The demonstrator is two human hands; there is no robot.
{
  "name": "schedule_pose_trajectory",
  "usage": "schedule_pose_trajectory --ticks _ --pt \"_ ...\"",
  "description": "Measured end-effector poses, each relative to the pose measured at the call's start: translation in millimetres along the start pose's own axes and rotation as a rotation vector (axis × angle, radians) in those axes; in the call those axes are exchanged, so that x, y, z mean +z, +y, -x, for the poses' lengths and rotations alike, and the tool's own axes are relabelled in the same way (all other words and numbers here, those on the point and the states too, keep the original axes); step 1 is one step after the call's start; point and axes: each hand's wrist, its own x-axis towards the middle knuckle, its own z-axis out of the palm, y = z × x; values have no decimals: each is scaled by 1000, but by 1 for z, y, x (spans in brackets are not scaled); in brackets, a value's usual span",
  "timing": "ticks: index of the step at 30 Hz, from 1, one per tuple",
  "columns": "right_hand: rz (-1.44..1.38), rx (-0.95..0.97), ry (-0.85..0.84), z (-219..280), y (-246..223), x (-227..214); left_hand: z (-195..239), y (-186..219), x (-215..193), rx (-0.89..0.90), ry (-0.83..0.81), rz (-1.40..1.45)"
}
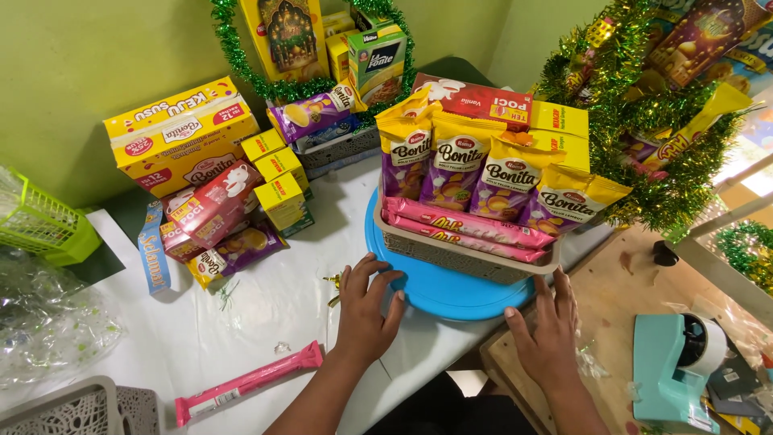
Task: Assembling a gift hamper by arranging various snack boxes and bags into a decorative basket
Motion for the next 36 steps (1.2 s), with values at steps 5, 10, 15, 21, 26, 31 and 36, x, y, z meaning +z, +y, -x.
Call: schedule_pose_trajectory --ticks 5,10,15,21,26,31,36 --pt "6 23 -24 1 -2 -1 3 -2 1 -7 -15 -11" --pt "18 11 -17 1 -1 -1 5 1 3 -1 -14 -7" --pt "62 -140 79 3 -1 -1 6 2 4 -25 -11 -18" --pt "19 -186 151 3 -2 -3 6 0 6 -33 -10 -25" --pt "11 -177 165 3 0 -1 6 1 6 -33 -15 -15" --pt "27 -173 188 3 -2 -1 5 4 4 -41 -30 -1" --pt "-67 -146 223 0 -12 -9 6 0 7 -16 -53 -37"
